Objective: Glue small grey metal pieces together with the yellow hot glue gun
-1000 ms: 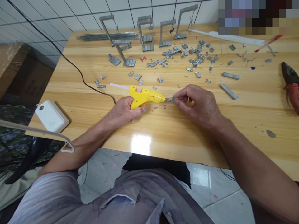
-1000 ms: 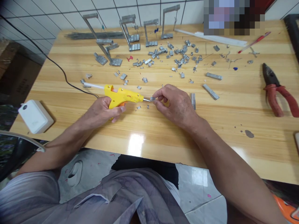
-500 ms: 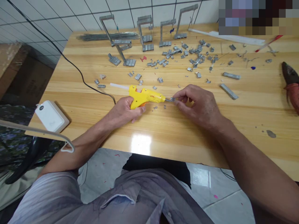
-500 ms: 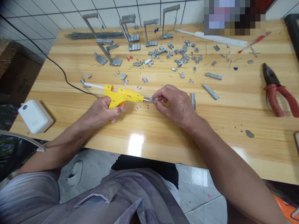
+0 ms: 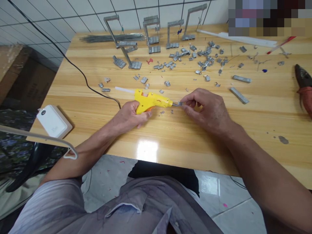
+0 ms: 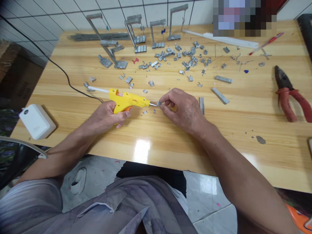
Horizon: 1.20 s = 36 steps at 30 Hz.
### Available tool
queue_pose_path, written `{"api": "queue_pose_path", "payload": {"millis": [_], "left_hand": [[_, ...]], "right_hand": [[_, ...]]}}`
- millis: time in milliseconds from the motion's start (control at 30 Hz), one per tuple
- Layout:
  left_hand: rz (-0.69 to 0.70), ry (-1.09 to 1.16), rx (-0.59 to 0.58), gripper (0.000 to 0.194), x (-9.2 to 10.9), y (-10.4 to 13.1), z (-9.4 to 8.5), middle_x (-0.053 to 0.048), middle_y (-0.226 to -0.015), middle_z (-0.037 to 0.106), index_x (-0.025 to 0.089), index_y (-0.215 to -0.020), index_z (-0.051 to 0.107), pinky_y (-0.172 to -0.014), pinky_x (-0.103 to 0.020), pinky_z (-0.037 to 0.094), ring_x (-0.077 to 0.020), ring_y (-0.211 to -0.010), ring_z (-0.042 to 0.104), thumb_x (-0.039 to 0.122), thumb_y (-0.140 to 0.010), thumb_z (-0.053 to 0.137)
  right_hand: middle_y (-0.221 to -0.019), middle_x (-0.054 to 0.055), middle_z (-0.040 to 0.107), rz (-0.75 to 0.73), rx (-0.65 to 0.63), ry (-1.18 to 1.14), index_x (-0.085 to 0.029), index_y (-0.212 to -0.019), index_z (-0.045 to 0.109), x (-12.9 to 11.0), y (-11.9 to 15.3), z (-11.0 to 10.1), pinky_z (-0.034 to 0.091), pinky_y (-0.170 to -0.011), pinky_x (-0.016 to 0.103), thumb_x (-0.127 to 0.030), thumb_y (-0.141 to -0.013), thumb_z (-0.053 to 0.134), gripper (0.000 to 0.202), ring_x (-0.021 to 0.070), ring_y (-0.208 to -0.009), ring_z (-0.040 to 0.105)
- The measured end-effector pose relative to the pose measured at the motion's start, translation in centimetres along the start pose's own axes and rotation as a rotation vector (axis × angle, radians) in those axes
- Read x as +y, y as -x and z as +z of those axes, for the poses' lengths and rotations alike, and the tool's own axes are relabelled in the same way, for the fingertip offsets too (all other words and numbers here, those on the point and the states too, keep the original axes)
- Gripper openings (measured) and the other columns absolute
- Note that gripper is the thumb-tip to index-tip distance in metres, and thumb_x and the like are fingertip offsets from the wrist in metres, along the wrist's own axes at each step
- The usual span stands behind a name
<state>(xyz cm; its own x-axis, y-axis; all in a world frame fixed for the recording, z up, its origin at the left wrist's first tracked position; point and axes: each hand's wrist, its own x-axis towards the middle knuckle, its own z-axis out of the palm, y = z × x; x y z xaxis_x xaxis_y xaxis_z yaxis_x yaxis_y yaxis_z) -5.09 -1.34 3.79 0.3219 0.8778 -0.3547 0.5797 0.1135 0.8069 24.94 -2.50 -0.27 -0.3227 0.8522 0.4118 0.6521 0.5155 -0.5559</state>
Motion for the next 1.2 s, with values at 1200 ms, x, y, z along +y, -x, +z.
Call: {"api": "queue_pose_path", "payload": {"millis": [1200], "left_hand": [[0.0,0.028,0.008,0.027,-0.53,-0.24,-0.07,0.005,-0.056,0.058,0.021,-0.081,0.063,-0.047,-0.022,0.037,-0.0086,-0.047,0.047,0.042,-0.08,0.079]], "right_hand": [[-0.089,0.004,0.079,0.024,-0.026,-0.007,-0.03,-0.102,0.08,-0.35,-0.1,-0.25,0.055,-0.071,0.039,-0.026,-0.098,0.07,0.011,0.0232,-0.078,0.07]]}}
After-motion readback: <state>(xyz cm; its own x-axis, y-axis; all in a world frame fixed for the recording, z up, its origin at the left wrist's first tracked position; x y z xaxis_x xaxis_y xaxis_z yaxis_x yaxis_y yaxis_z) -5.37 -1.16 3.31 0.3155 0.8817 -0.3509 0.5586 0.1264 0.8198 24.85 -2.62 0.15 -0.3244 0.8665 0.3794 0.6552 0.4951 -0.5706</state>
